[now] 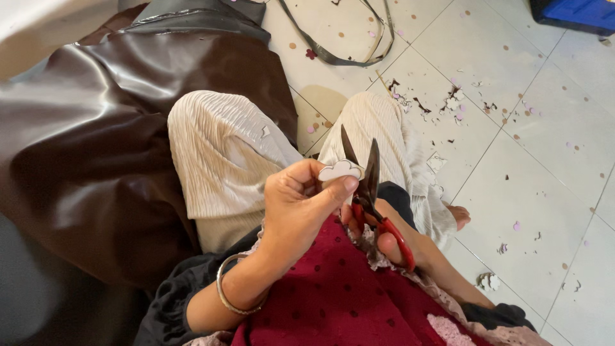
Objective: The person sits on the floor and uses red-handled scissors to cut a cloud-shaped outline from a white paper sheet. They rotate the paper to follow the drawn line and trim the edges, producing a finished paper cutout.
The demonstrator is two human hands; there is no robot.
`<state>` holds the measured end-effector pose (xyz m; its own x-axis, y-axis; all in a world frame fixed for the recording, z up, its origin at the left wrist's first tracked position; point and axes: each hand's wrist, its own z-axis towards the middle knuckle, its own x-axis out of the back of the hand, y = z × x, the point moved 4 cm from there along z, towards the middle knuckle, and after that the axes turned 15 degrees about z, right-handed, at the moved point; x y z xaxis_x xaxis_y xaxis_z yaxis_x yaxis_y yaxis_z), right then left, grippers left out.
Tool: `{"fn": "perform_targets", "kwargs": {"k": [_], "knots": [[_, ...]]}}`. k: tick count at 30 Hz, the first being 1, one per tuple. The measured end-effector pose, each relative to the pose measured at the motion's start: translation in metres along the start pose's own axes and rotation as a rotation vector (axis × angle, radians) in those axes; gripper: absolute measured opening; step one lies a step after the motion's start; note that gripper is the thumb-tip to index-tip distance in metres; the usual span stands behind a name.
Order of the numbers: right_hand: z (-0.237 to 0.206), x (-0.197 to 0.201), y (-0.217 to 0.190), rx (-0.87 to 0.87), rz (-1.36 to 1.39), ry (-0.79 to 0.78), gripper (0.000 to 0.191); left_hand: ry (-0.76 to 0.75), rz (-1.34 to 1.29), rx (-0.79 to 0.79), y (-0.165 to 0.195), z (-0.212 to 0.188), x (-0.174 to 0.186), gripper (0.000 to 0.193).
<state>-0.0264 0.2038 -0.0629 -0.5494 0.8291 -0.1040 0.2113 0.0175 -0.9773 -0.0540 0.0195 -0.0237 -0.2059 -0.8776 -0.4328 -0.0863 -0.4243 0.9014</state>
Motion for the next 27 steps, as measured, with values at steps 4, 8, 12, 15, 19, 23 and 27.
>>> {"fn": "perform_targets", "kwargs": {"k": [4, 8, 12, 15, 19, 23, 27], "knots": [[0.002, 0.003, 0.009, 0.026, -0.091, 0.033, 0.117, 0.064, 0.058, 0.017, -0.003, 0.0, 0.001, 0.014], [0.006, 0.005, 0.019, 0.057, -0.132, 0.033, 0.118, 0.089, 0.02, 0.055, -0.006, -0.001, 0.001, 0.015], [0.006, 0.007, 0.019, 0.086, -0.132, 0.039, 0.116, 0.089, -0.02, 0.065, -0.008, -0.001, -0.001, 0.015], [0.005, 0.005, 0.014, 0.132, -0.146, -0.007, 0.111, 0.077, -0.048, 0.043, -0.008, -0.001, -0.003, 0.015], [0.006, 0.003, 0.008, 0.168, -0.185, -0.045, 0.108, 0.114, -0.057, 0.074, -0.01, -0.003, -0.002, 0.014], [0.007, 0.003, 0.006, 0.21, -0.223, -0.059, 0.1, 0.11, -0.07, 0.063, -0.009, -0.004, -0.003, 0.013], [0.008, 0.001, 0.004, 0.24, -0.234, -0.084, 0.096, 0.101, -0.077, 0.049, -0.008, -0.005, -0.004, 0.012]]}}
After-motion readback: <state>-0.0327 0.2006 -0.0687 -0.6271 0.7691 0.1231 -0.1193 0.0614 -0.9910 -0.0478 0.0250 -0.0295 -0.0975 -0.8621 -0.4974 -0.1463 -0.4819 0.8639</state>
